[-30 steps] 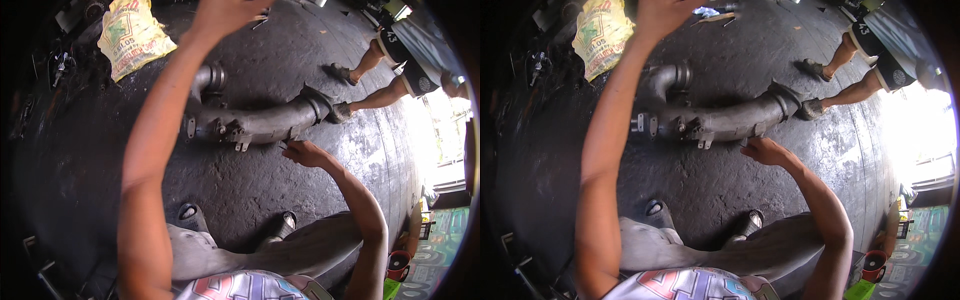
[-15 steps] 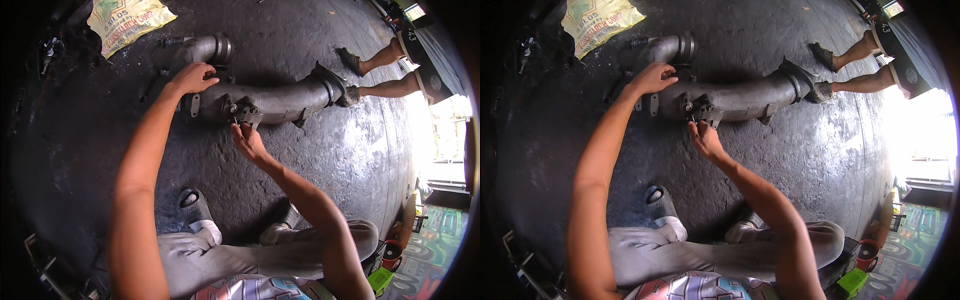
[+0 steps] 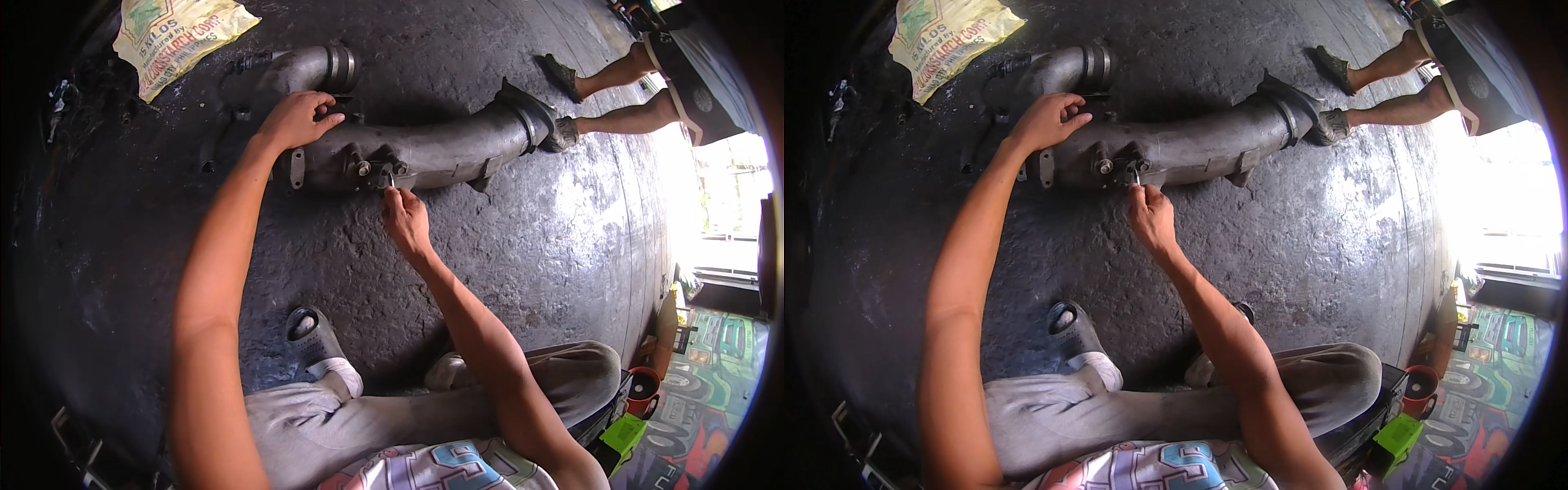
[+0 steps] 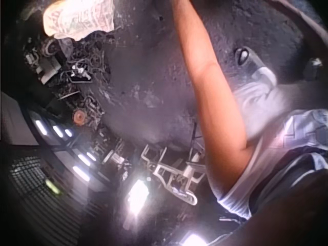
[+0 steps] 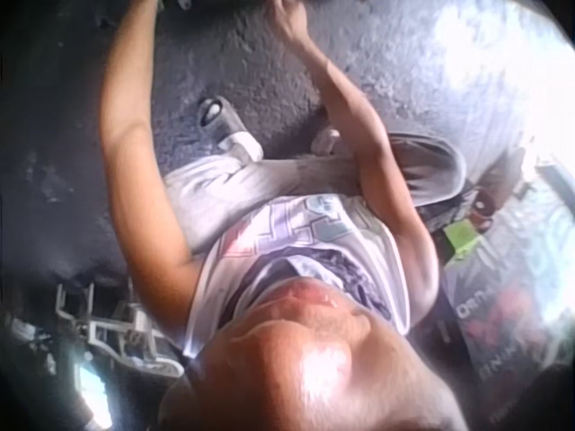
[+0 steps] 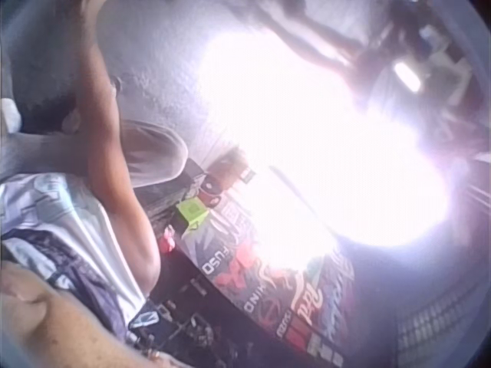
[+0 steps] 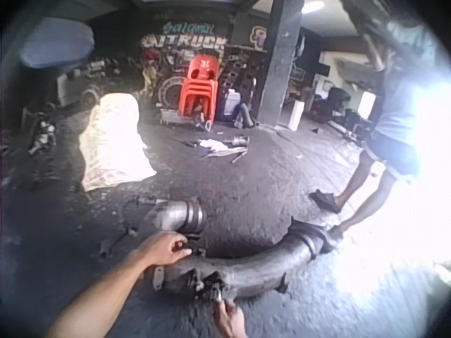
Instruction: The person removes screws from a metal engine component, picks up a small tool from a tray, and continues to unscrew small fasteners from the part while a second person assists.
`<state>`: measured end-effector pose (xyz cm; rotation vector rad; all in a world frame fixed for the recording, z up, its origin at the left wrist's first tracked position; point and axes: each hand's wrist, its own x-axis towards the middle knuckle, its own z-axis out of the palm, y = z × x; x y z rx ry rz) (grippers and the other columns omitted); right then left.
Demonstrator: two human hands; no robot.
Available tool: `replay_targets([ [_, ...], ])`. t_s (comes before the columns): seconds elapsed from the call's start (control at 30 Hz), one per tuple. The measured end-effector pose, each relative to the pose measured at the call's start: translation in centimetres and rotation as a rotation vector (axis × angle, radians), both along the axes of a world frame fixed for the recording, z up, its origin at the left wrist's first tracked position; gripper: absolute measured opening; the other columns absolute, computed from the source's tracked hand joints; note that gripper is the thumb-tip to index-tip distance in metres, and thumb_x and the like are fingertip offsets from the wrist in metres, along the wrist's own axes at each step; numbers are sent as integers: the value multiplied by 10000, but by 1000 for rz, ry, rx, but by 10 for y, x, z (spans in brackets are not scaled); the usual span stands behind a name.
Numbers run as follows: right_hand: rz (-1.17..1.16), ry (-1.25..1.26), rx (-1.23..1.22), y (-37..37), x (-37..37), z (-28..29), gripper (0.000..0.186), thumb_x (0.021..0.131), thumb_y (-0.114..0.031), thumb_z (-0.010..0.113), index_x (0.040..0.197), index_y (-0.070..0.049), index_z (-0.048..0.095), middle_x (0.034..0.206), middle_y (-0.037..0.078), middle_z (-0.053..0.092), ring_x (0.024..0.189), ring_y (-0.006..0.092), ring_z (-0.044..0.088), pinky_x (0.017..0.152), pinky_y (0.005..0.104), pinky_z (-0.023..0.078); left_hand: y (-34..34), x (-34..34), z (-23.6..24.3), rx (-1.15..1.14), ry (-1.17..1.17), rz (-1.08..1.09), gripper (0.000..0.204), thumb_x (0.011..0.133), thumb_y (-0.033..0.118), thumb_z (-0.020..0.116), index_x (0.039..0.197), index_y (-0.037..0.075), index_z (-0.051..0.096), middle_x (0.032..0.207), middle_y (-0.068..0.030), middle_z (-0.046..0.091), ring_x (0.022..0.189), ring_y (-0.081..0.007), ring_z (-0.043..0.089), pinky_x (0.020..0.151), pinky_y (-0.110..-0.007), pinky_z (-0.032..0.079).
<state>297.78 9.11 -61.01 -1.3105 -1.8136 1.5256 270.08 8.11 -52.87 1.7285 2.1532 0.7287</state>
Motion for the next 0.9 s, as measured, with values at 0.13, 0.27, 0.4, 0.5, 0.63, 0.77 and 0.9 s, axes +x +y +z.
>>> replay_targets([
  [0.13,43,-104,64,1,-1,8,413,996,-360,499,797,-7,580,630,3,519,601,86,482,555,281,397,-4,-3,-1,2,21,-1,479,840,376,715,1135,1,664,978,-140,704,924,-292,672,812,-371,523],
  [0.27,15,-141,146,0,1,11,421,988,-355,510,799,17,567,621,61,519,608,110,473,574,314,412,-4,-2,-1,7,7,10,473,838,367,719,1133,1,666,976,-140,705,918,-291,673,804,-371,524],
  [0.4,77,-169,153,1,0,21,408,981,-339,524,808,30,552,600,101,505,599,110,460,566,333,419,-7,-4,-3,15,12,10,463,835,361,725,1124,4,670,962,-140,706,898,-282,676,786,-366,528],
  [0.5,70,-137,152,6,1,16,393,942,-300,578,773,50,517,615,230,488,532,213,397,542,397,408,-3,0,-1,53,-17,-12,437,836,355,727,1096,8,681,946,-135,707,872,-274,676,775,-364,529],
  [0.63,65,-136,211,0,-1,16,314,933,-247,582,818,44,553,639,227,536,525,264,497,556,396,431,-6,4,2,144,-138,-89,364,846,334,725,1011,11,703,920,-126,705,843,-262,673,762,-362,529],
  [0.77,-4,61,401,0,-3,14,203,948,-173,569,1005,14,623,770,180,658,684,201,653,651,330,496,-6,21,8,298,-31,-303,238,881,240,699,942,11,704,897,-114,699,764,-242,641,705,-341,519],
  [0.9,38,-42,423,5,-4,20,206,958,-182,568,1008,8,629,760,201,650,663,256,661,637,344,497,-7,45,7,234,-57,-482,221,892,233,671,896,14,701,875,-118,685,837,-282,622,766,-377,495],
])
